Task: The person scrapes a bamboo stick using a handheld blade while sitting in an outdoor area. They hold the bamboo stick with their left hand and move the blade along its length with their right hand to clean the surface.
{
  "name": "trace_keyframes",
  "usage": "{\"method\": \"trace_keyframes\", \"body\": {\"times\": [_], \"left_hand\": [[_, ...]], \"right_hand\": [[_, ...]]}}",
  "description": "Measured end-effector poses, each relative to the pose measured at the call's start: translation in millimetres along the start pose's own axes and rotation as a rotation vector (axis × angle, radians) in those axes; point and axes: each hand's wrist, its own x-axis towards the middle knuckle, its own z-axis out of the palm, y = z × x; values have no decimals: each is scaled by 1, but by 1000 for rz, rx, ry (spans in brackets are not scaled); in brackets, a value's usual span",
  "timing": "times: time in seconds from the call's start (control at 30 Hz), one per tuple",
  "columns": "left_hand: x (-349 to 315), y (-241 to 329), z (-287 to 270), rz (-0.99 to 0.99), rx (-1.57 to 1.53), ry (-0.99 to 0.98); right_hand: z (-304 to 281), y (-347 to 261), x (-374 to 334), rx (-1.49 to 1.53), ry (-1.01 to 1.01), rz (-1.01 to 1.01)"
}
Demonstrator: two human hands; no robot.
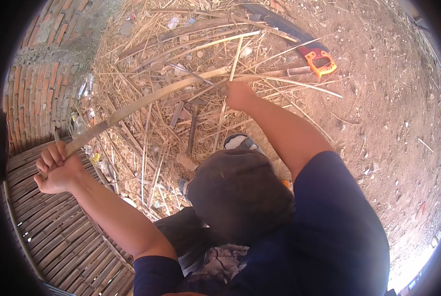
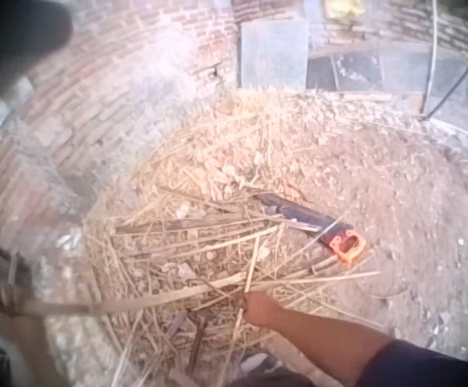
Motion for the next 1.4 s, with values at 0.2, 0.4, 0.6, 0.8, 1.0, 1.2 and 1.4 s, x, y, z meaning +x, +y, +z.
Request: {"method": "trace_keyframes", "body": {"times": [0.2,0.4,0.6,0.8,1.0,1.2,1.4], "left_hand": [[-3,-2,10,30,60,55],[-1,10,13,36,10,-11],[4,-2,1,34,74,108],[4,3,10,37,39,37],[5,-10,18,84,132,168],[-3,-9,32,178,281,257],[-2,-8,40,172,262,183]], "right_hand": [[-6,-32,-1,87,27,27],[17,-42,-8,166,56,-59],[26,35,7,30,14,281],[-6,-38,-23,111,13,40],[38,49,-7,58,82,266],[11,25,-6,-1,28,272],[4,-20,-18,199,31,64]]}}
